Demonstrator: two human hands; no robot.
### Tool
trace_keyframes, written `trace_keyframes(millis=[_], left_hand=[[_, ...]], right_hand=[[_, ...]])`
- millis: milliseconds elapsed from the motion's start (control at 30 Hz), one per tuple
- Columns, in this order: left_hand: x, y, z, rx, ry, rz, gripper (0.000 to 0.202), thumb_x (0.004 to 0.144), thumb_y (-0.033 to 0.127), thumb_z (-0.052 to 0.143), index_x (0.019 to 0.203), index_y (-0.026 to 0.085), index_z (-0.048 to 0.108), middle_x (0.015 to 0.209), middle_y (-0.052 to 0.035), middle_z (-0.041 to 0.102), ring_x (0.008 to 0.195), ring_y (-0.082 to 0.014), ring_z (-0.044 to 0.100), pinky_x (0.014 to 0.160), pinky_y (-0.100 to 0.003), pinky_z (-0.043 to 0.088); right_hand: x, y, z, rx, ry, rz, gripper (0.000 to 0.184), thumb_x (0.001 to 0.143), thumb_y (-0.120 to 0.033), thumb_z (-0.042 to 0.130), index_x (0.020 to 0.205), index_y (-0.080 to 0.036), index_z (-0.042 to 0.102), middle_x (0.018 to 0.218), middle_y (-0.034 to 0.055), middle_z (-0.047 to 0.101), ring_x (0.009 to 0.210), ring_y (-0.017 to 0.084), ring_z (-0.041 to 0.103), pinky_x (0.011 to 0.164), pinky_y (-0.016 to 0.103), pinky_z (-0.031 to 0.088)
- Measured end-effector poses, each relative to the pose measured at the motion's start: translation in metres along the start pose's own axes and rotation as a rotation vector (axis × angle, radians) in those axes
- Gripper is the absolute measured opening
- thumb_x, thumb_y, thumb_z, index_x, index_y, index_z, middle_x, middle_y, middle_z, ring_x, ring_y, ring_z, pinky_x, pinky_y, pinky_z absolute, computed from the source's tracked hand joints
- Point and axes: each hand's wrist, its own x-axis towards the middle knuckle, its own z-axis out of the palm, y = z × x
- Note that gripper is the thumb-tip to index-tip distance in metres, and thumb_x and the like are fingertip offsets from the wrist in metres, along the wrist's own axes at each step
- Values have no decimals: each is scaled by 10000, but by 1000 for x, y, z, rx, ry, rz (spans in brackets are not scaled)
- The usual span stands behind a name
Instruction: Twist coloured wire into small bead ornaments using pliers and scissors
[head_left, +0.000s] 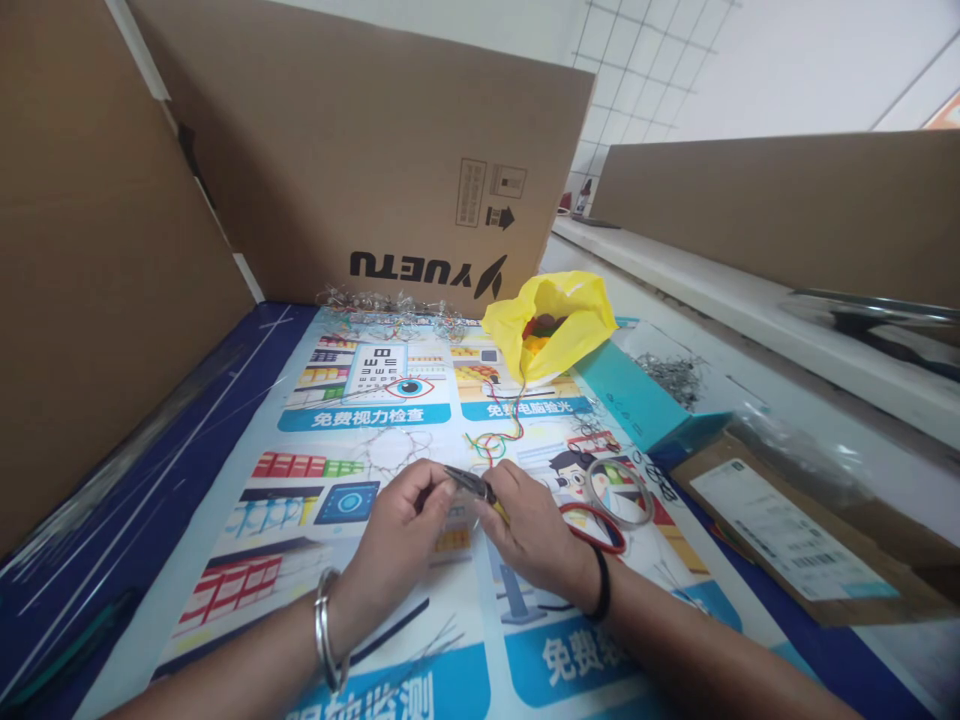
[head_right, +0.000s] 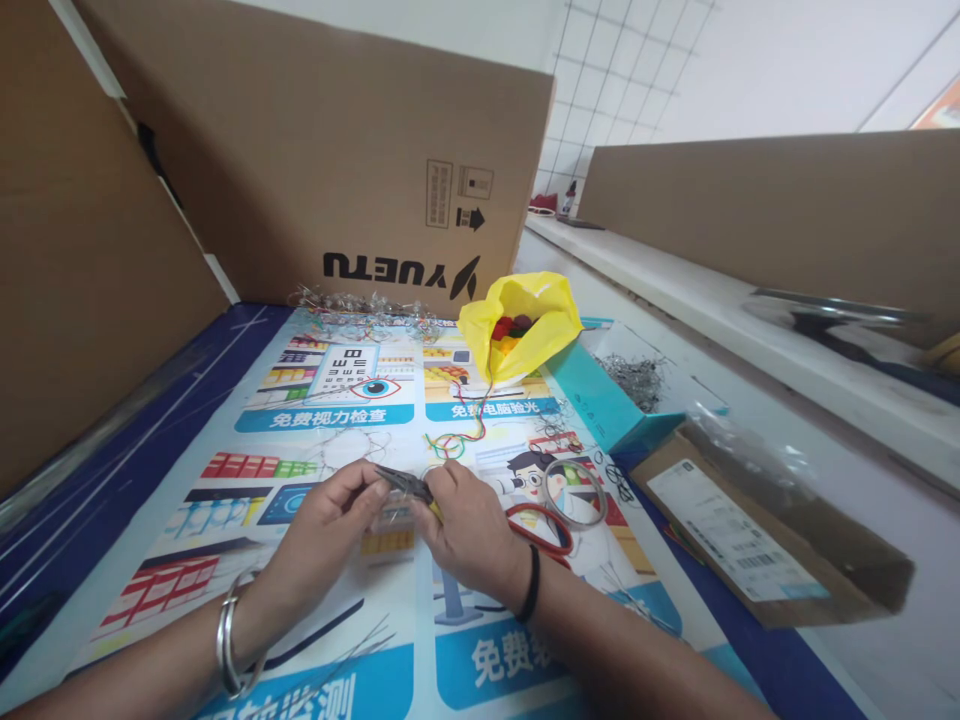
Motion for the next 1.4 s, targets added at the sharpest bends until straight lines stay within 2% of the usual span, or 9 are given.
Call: trace_keyframes(millis=[167, 333, 467, 600, 733, 833, 1167, 1400], left_hand=[[2, 2, 0, -1, -11, -23, 172, 832, 273, 472, 684, 187, 488, 668, 29, 490, 639, -121, 428, 623, -237, 357], [5, 5, -5, 47, -48, -12, 188, 841, 280, 448, 679, 190, 479, 610, 38, 445, 603, -125, 420, 592, -242, 353], [7, 8, -11, 247, 43, 138, 159, 841, 227, 450, 712, 185, 533, 700, 13, 523, 684, -136, 489, 654, -254, 378], [7, 7, -14, 442, 118, 329, 156, 839, 159, 454, 724, 181, 557, 711, 2, 550, 695, -135, 512, 659, -252, 389], [7, 2, -16, 545, 164, 534, 132, 831, 106, 465, 793, 171, 574, 742, -14, 574, 708, -129, 527, 659, -242, 404], [7, 0, -16, 580, 163, 608, 139, 820, 73, 473, 823, 165, 577, 750, -19, 577, 708, -125, 530, 647, -235, 408], [7, -2, -15, 588, 116, 580, 140, 819, 75, 475, 822, 172, 577, 748, -14, 573, 700, -124, 525, 626, -233, 404], [4, -2, -11, 541, 99, 495, 154, 824, 104, 468, 716, 167, 558, 682, -5, 537, 660, -125, 500, 608, -242, 389]], right_hand=[[1, 2, 2, 15, -14, 7, 213, 912, -367, 356, 889, -189, 472, 849, 55, 519, 745, 184, 481, 628, 291, 372], [4, 10, -1, 77, 14, -30, 221, 890, -363, 414, 961, -166, 486, 908, 86, 508, 851, 215, 468, 722, 340, 407], [5, 18, -5, 115, 41, -69, 187, 875, -309, 441, 984, -164, 489, 921, 95, 511, 878, 225, 460, 755, 367, 416], [5, 20, -5, 113, 48, -55, 186, 870, -302, 458, 991, -167, 494, 929, 101, 517, 881, 229, 468, 758, 376, 421], [5, 18, -5, 105, 32, -57, 178, 862, -282, 468, 994, -167, 498, 922, 98, 519, 877, 227, 471, 752, 374, 423], [5, 18, -5, 108, 31, -56, 168, 857, -274, 475, 990, -173, 496, 917, 92, 518, 868, 224, 471, 743, 366, 423], [3, 17, -6, 105, 84, -96, 168, 864, -284, 456, 978, -167, 495, 907, 95, 518, 863, 222, 468, 731, 359, 425], [3, 14, -4, 69, 68, -83, 206, 879, -332, 433, 956, -156, 508, 892, 99, 522, 837, 219, 469, 716, 352, 422]])
